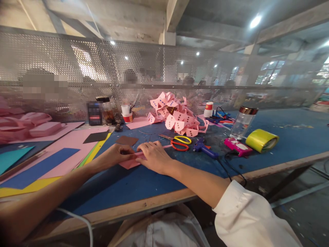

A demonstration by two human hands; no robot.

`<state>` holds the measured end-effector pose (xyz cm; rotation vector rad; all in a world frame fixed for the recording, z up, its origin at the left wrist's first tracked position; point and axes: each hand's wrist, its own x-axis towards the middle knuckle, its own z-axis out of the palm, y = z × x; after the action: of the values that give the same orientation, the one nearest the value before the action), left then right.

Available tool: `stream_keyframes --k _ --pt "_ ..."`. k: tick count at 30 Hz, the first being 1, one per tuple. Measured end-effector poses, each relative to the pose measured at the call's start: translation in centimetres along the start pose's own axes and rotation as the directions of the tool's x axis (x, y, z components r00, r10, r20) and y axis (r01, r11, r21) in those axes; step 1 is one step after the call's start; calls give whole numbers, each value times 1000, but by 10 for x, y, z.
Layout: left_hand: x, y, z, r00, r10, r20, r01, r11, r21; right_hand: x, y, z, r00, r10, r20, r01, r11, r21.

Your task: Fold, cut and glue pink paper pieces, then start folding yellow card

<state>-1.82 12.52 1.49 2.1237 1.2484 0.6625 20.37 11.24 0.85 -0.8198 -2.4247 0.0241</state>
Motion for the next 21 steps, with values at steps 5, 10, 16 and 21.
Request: stream_keyframes --k 5,10,16,21 --pt "-2 4 1 1000 7 -8 -7 1000 7 0 -1 -2 1000 3 7 -3 1000 7" --pt "-3 7 2 1000 7 -30 -6 1000 20 0 -1 -1 1000 -3 -4 3 1000 -3" --pt "-2 8 -7 990 -10 -142 15 999 32 1 -5 -9 980 17 -197 -22 1000 -20" --pt "-2 10 -21 949 -69 -308 71 997 -6 4 -4 -10 940 140 -310 -110 988 111"
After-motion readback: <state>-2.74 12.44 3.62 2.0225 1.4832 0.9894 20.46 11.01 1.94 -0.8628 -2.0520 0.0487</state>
